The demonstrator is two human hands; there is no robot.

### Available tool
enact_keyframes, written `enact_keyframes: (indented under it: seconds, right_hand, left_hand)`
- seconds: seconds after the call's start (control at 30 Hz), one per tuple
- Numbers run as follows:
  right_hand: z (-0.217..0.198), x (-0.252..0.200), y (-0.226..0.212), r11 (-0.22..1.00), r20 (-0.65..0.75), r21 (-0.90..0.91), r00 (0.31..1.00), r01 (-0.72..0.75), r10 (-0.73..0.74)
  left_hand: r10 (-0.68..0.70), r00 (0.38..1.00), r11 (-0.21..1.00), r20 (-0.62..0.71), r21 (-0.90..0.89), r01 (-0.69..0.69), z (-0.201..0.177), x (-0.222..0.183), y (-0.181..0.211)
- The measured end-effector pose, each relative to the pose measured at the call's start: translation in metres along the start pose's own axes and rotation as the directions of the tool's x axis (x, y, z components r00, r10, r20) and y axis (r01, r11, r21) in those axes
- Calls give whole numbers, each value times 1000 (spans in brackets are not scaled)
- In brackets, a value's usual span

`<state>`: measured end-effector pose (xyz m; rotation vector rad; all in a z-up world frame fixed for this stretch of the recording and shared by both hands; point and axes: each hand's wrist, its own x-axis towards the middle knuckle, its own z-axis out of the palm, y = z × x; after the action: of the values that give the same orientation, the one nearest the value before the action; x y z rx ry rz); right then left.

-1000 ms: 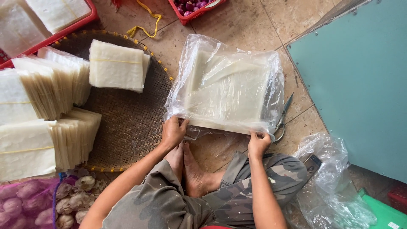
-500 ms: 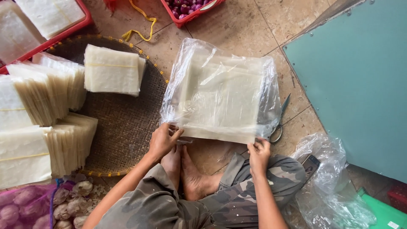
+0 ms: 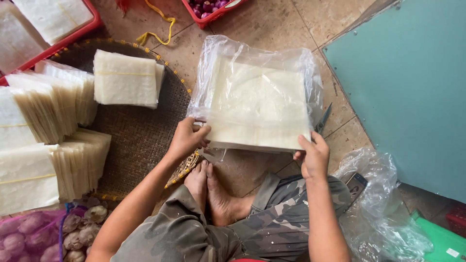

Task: The person is cutting large stacks of rice paper into smaller rectangular portions using scissors and then stacking the finished pieces.

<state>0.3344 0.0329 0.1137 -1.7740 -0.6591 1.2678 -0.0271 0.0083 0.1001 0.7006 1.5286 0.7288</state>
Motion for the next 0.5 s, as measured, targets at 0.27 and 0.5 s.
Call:
enact_keyframes:
  seconds: [0.27,0.5]
  right_hand:
    - [3,-35,23,993,143,115,990,-32,16]
    - [-32,-3,116,968,86,-251,996,-7,29]
  left_hand:
    - [-43,994,973,102,228,19,-15,-6,4]
    - [-109,992,823,67,566,52,-5,-18,-9]
